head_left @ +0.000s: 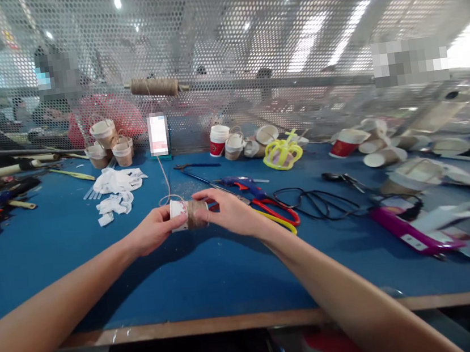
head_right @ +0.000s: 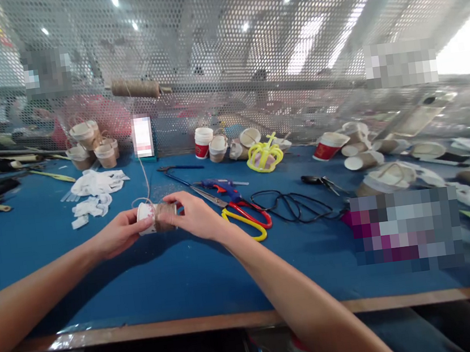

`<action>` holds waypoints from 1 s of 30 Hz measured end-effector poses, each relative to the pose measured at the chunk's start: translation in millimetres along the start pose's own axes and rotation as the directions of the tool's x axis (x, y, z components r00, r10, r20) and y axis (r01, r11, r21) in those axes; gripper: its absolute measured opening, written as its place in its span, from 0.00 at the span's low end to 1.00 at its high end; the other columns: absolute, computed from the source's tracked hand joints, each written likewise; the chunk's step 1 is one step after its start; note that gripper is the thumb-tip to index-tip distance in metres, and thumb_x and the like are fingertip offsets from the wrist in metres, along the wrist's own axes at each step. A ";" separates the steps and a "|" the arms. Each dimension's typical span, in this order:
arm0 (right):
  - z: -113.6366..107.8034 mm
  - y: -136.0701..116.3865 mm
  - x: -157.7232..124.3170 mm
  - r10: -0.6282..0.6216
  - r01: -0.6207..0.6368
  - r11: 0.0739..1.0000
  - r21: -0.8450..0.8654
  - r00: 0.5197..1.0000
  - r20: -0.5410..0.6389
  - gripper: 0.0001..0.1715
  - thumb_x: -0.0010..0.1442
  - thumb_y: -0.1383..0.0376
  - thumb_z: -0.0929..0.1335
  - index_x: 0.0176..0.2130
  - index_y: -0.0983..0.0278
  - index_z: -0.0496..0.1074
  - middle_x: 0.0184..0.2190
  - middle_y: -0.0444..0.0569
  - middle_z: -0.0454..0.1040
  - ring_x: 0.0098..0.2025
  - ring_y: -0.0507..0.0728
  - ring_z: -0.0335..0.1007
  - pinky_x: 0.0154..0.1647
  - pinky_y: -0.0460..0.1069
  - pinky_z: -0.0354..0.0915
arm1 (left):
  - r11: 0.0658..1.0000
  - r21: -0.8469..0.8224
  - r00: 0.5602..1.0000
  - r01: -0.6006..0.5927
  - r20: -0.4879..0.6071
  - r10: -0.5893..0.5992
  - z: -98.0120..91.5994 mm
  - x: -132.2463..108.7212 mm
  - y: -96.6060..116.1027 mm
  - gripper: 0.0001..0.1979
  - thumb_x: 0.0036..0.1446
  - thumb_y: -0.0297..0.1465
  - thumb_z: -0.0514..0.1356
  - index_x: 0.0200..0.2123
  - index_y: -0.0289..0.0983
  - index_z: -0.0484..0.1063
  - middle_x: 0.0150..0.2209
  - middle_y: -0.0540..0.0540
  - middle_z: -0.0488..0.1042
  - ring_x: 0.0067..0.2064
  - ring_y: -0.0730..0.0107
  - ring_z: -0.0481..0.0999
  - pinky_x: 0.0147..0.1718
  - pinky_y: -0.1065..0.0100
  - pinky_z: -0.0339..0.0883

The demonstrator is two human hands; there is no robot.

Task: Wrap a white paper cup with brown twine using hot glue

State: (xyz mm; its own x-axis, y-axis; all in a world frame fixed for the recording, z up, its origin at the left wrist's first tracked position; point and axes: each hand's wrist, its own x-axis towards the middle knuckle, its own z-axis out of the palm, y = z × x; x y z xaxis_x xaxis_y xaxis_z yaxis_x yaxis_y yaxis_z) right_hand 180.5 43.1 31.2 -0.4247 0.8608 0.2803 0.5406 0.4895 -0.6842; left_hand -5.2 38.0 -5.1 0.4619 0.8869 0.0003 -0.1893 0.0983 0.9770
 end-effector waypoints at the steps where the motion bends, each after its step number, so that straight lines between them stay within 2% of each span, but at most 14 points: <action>1: -0.8 0.1 0.5 -0.001 0.001 1.000 0.005 1.000 -0.022 0.17 0.52 0.61 0.66 0.41 0.67 0.68 0.41 0.55 0.72 0.40 0.55 0.69 0.41 0.53 0.65 | 1.000 0.010 1.000 -0.016 0.012 0.016 0.2 -0.7 -1.6 0.19 0.44 0.35 0.64 0.39 0.31 0.71 0.38 0.43 0.75 0.39 0.68 0.72 0.45 0.65 0.60; 4: -0.1 -0.8 0.9 -0.016 0.018 1.000 0.021 0.994 -0.104 0.13 0.56 0.62 0.63 0.39 0.66 0.69 0.39 0.53 0.72 0.41 0.54 0.68 0.44 0.52 0.63 | 0.990 0.099 0.994 -0.104 0.057 0.098 3.2 -5.3 -3.9 0.20 0.46 0.38 0.62 0.40 0.31 0.70 0.38 0.43 0.74 0.41 0.65 0.71 0.48 0.62 0.58; 6: 2.6 -2.8 -0.5 -0.056 0.060 0.998 0.028 0.990 -0.132 0.09 0.55 0.62 0.64 0.36 0.65 0.69 0.39 0.52 0.72 0.43 0.54 0.67 0.46 0.52 0.62 | 0.968 0.225 0.991 -0.109 0.100 0.089 7.0 -10.2 -3.2 0.19 0.48 0.39 0.61 0.39 0.30 0.70 0.38 0.43 0.74 0.42 0.64 0.70 0.46 0.62 0.58; 10: 7.2 -8.8 -6.1 -0.124 0.131 0.989 0.074 0.989 -0.082 0.06 0.51 0.64 0.67 0.32 0.64 0.68 0.41 0.51 0.70 0.45 0.54 0.66 0.48 0.52 0.60 | 0.911 0.396 0.987 -0.115 0.149 0.060 15.1 -19.9 1.4 0.17 0.51 0.39 0.57 0.36 0.29 0.69 0.34 0.44 0.73 0.35 0.66 0.69 0.37 0.65 0.62; 14: 6.1 -11.2 -9.1 -0.034 0.031 0.982 0.184 0.999 0.012 0.05 0.51 0.65 0.66 0.29 0.65 0.66 0.42 0.52 0.70 0.44 0.54 0.66 0.47 0.52 0.60 | 0.870 0.466 0.981 -0.160 0.175 0.087 18.8 -24.9 7.3 0.15 0.53 0.36 0.54 0.38 0.30 0.69 0.35 0.44 0.72 0.36 0.67 0.69 0.38 0.66 0.63; 18: 6.3 -8.7 -7.7 0.085 -0.087 0.958 0.274 0.996 0.019 0.07 0.50 0.64 0.66 0.25 0.65 0.64 0.40 0.52 0.71 0.39 0.53 0.68 0.42 0.51 0.63 | 0.825 0.534 0.972 -0.184 0.226 0.071 20.6 -29.2 12.3 0.14 0.54 0.35 0.53 0.37 0.30 0.70 0.34 0.45 0.73 0.35 0.67 0.69 0.37 0.67 0.63; 21: 8.1 -3.0 -6.0 0.148 -0.134 0.945 0.298 0.989 -0.027 0.08 0.51 0.63 0.65 0.28 0.66 0.66 0.36 0.52 0.72 0.36 0.52 0.68 0.40 0.50 0.64 | 0.828 0.532 0.970 -0.176 0.236 0.054 21.7 -31.9 13.7 0.14 0.54 0.35 0.53 0.37 0.30 0.70 0.33 0.45 0.74 0.35 0.67 0.70 0.38 0.67 0.64; 25: 6.6 3.8 -6.2 0.181 -0.146 0.949 0.278 0.978 -0.103 0.12 0.54 0.59 0.63 0.31 0.67 0.67 0.32 0.51 0.73 0.35 0.53 0.68 0.39 0.51 0.63 | 0.879 0.450 0.974 -0.161 0.216 0.069 21.1 -32.1 12.7 0.15 0.54 0.36 0.53 0.37 0.31 0.71 0.36 0.44 0.75 0.37 0.66 0.71 0.41 0.67 0.63; 30: 3.0 -1.8 -11.2 0.148 -0.126 0.966 0.225 0.986 -0.082 0.15 0.55 0.57 0.62 0.30 0.66 0.69 0.31 0.50 0.74 0.33 0.53 0.69 0.35 0.49 0.64 | 0.909 0.399 0.988 -0.124 0.131 0.078 20.7 -31.4 13.0 0.17 0.53 0.39 0.54 0.35 0.30 0.73 0.33 0.44 0.75 0.35 0.68 0.71 0.39 0.68 0.64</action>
State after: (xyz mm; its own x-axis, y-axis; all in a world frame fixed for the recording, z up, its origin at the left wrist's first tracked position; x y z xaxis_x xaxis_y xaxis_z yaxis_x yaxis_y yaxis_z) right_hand 182.1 32.2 27.4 -0.2793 0.9322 0.2303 0.4122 0.3330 -0.8480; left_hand -4.3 2.0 12.0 0.5554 0.8250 0.1040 0.1160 -0.2007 0.9728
